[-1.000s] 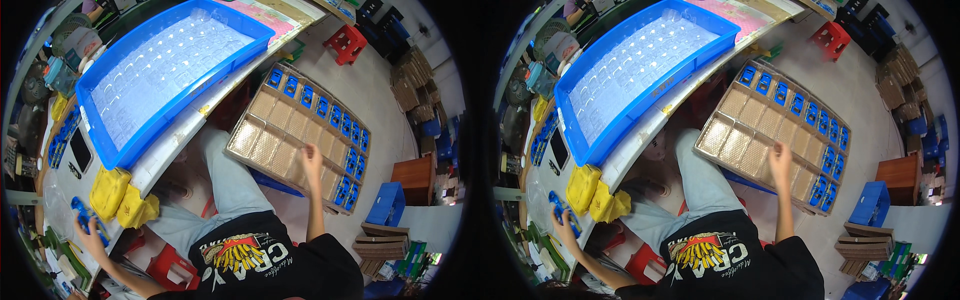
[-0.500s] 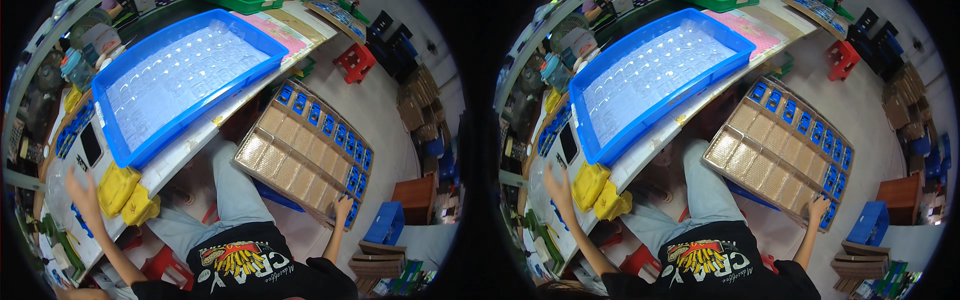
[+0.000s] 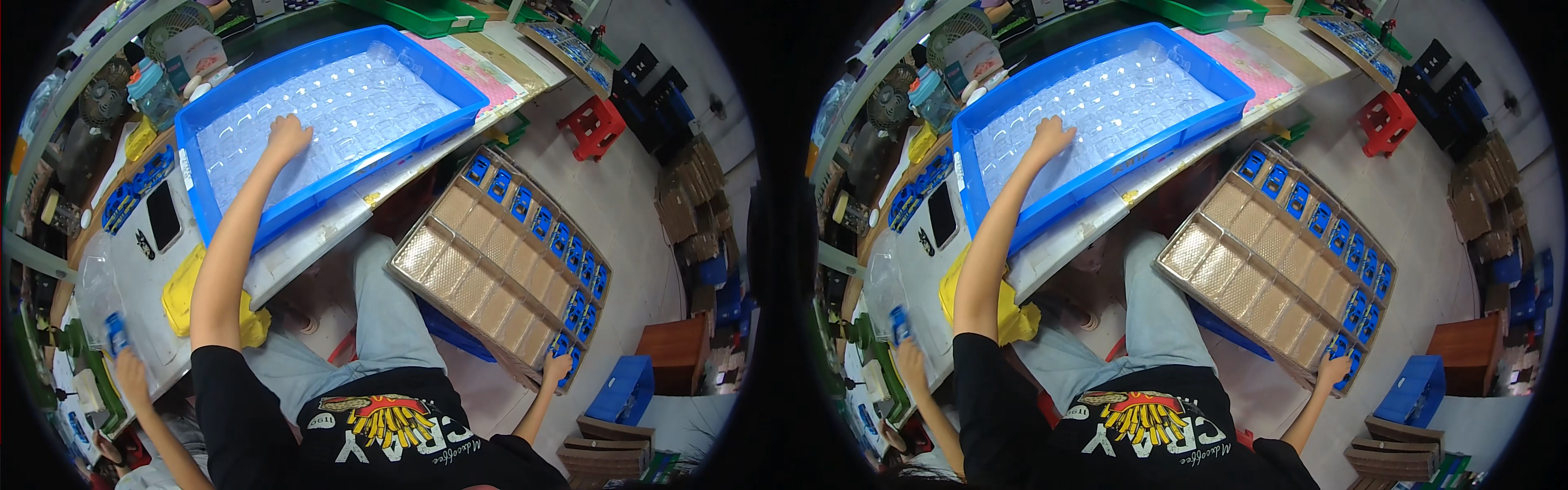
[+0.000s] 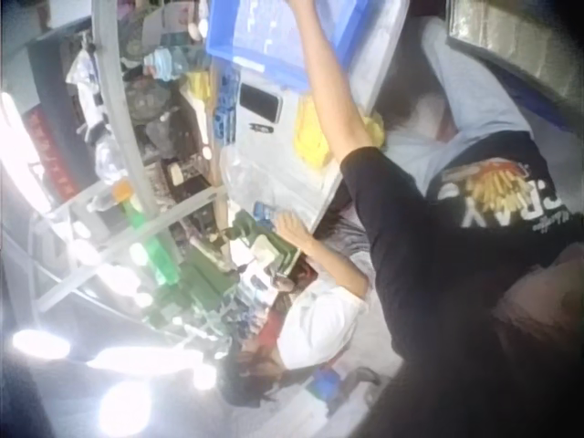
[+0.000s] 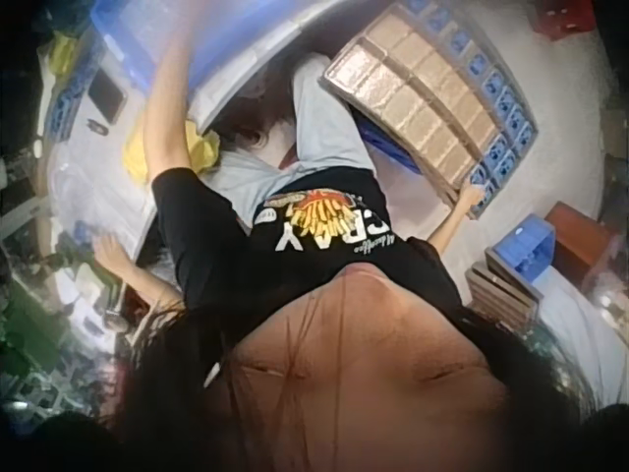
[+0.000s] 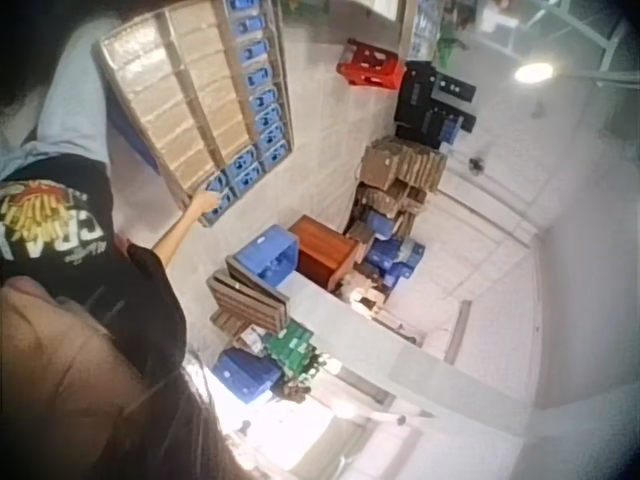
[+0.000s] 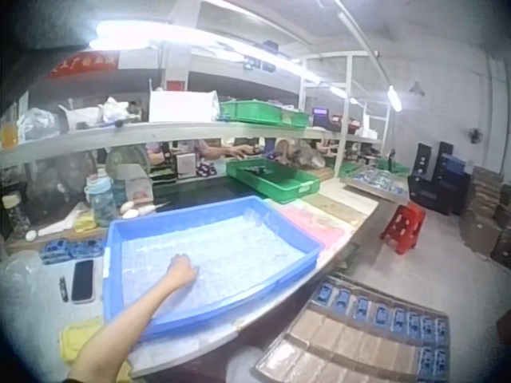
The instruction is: The recorder is manually assembling small blue toy car bodies by inserting clear plastic windows and other internal components into the shells at a factory workbench.
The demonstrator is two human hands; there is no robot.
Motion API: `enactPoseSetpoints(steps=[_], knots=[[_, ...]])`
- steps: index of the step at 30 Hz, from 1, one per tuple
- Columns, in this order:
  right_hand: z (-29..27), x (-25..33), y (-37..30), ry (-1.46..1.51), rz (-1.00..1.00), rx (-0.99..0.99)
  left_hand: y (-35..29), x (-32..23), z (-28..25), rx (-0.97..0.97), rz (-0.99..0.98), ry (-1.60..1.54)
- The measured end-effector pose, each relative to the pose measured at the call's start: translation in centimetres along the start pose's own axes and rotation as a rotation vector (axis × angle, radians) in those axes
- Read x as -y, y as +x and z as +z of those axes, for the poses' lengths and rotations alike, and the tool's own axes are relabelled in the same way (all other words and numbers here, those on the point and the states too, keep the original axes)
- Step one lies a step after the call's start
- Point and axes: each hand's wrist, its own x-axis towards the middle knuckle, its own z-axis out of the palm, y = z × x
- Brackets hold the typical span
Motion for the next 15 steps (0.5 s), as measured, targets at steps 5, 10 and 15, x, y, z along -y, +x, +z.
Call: enactPoseSetpoints(steps=[5,10,15], knots=[[-0.3,-0.7,0.1,0.033,-0.006,0.068,0.5,1.3,-1.8,0.381,-0.178,-0.354],[-2.1,0.6,0.5,-0.001,0.028,0.095,-2.5,1.8,-4.2,0.327,-0.233,-1.146],[-1.7,-0.4,0.6,-0.032,0.024,0.121,-8.2,-0.8,-8.4,0.32,-0.286,-1.608]])
